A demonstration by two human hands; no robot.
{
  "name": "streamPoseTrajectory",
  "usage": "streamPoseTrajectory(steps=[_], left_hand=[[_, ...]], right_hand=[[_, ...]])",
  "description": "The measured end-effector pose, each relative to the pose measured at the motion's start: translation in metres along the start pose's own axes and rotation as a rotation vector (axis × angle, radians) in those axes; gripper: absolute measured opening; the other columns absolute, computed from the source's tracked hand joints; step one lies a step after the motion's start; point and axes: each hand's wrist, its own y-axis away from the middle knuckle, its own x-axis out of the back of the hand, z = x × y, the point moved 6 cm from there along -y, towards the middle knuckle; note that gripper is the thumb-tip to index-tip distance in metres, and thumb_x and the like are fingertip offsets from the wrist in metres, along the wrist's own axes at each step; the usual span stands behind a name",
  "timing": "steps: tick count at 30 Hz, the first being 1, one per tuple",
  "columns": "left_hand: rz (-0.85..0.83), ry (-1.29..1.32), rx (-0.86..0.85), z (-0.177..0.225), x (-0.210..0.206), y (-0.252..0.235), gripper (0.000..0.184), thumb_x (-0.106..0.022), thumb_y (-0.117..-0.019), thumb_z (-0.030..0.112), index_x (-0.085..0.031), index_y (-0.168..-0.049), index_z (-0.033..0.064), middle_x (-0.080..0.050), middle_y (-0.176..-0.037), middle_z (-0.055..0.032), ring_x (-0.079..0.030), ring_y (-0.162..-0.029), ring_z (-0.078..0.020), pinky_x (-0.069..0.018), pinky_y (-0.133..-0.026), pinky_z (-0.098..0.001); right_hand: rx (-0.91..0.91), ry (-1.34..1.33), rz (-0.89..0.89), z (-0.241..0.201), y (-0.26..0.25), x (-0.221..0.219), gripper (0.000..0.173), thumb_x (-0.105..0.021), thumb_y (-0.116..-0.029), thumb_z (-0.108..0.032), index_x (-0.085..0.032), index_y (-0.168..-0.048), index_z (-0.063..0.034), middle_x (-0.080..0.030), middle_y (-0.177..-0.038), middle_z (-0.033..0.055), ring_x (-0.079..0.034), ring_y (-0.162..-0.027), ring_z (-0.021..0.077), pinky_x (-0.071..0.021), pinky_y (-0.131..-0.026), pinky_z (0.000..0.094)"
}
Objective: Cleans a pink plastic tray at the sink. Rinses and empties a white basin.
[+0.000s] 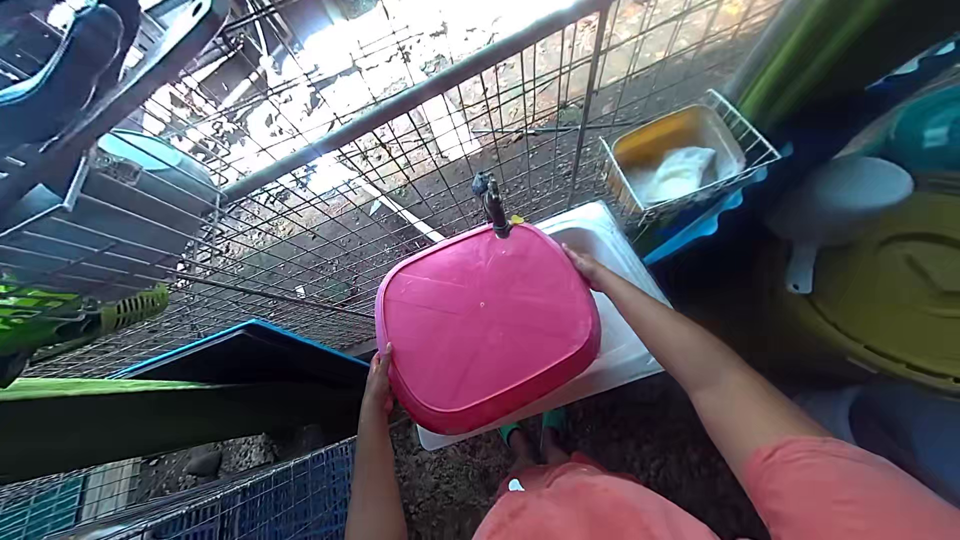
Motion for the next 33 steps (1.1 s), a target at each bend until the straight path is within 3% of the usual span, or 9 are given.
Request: streamPoseTrajectory(steps=[7,10,15,18,22,25,28,31,33], left_hand=[[-0.130,0.003,0.168,-0.022,-0.031,-0.008,0.067,-0.028,-0.1067,0.061,-0.055,-0.140,0.0097,-0.067,-0.123,-0.0190,-0.067,-0.108,-0.0310,-0.0557,-0.087,-0.0533],[-0.208,0.051,0.194,-0.022,-0.051,-0.006,0.065,-0.026,-0.1076,0.059,-0.054,-0.139,0.0100,-0.068,-0.119,-0.0180,-0.068,-0.104,-0.0299,-0.0567,-0.085,-0.0524],[-0.413,0.154,0.215,-0.037,-0.091,-0.014,0.060,-0.025,-0.1089,0.053,-0.053,-0.137,0.0085,-0.070,-0.112,-0.0144,-0.069,-0.098,-0.0251,-0.0578,-0.084,-0.0463],[-0.499,0.248,0.239,-0.054,-0.117,-0.023,0.057,-0.030,-0.1086,0.051,-0.047,-0.143,0.0078,-0.069,-0.115,-0.0142,-0.068,-0.099,-0.0234,-0.0574,-0.086,-0.0438],[-0.487,0.525,0.208,-0.062,-0.148,-0.033,0.034,-0.037,-0.1089,0.033,-0.053,-0.125,0.0076,-0.071,-0.100,-0.0086,-0.070,-0.088,-0.0177,-0.0599,-0.078,-0.0379],[-0.480,0.634,0.171,-0.058,-0.162,-0.044,0.023,-0.037,-0.1072,0.023,-0.052,-0.118,0.0092,-0.069,-0.097,-0.0071,-0.070,-0.086,-0.0171,-0.0597,-0.076,-0.0375],[-0.489,0.586,0.122,-0.057,-0.171,-0.060,0.026,-0.038,-0.1027,0.016,-0.047,-0.126,0.0110,-0.066,-0.097,-0.0076,-0.066,-0.085,-0.0175,-0.0573,-0.074,-0.0388],[-0.433,0.509,0.057,-0.058,-0.175,-0.067,0.038,-0.040,-0.0971,0.011,-0.042,-0.135,0.0132,-0.063,-0.087,-0.0032,-0.063,-0.070,-0.0110,-0.0553,-0.061,-0.0309],[-0.446,0.542,-0.004,-0.060,-0.175,-0.074,0.062,-0.040,-0.0924,0.008,-0.027,-0.152,0.0117,-0.060,-0.115,-0.0104,-0.062,-0.093,-0.0155,-0.0550,-0.078,-0.0367]], right_hand=[[0.019,0.107,0.072,-0.052,0.060,0.043,0.065,-0.036,-0.1093,-0.052,-0.055,-0.138,0.0031,-0.062,-0.130,0.0245,-0.062,-0.117,0.0321,-0.0471,-0.103,0.0526],[0.046,0.176,0.131,-0.074,0.088,0.063,0.065,-0.035,-0.1095,-0.052,-0.058,-0.134,0.0037,-0.064,-0.124,0.0270,-0.063,-0.111,0.0356,-0.0480,-0.099,0.0562],[0.169,0.222,0.232,-0.099,0.129,0.094,0.056,-0.039,-0.1101,-0.047,-0.061,-0.130,0.0004,-0.066,-0.117,0.0228,-0.065,-0.103,0.0309,-0.0509,-0.093,0.0537],[0.259,0.263,0.267,-0.102,0.144,0.112,0.051,-0.043,-0.1105,-0.040,-0.057,-0.141,-0.0016,-0.064,-0.129,0.0250,-0.063,-0.116,0.0356,-0.0482,-0.101,0.0577],[0.437,0.271,0.313,-0.096,0.155,0.126,0.045,-0.051,-0.1083,-0.036,-0.057,-0.140,-0.0051,-0.067,-0.123,0.0223,-0.067,-0.107,0.0295,-0.0525,-0.096,0.0532],[0.501,0.202,0.334,-0.086,0.154,0.132,0.047,-0.051,-0.1080,-0.028,-0.050,-0.149,-0.0050,-0.063,-0.135,0.0207,-0.065,-0.116,0.0234,-0.0517,-0.102,0.0441],[0.578,0.168,0.358,-0.071,0.145,0.137,0.050,-0.047,-0.1079,-0.027,-0.046,-0.151,-0.0016,-0.061,-0.137,0.0207,-0.065,-0.117,0.0182,-0.0514,-0.103,0.0363],[0.654,0.145,0.369,-0.050,0.129,0.137,0.052,-0.045,-0.1064,-0.029,-0.045,-0.149,0.0012,-0.061,-0.137,0.0198,-0.063,-0.117,0.0128,-0.0509,-0.103,0.0302],[0.670,0.129,0.370,-0.038,0.117,0.134,0.054,-0.044,-0.1060,-0.029,-0.044,-0.149,0.0036,-0.060,-0.136,0.0214,-0.063,-0.117,0.0129,-0.0509,-0.102,0.0289]])
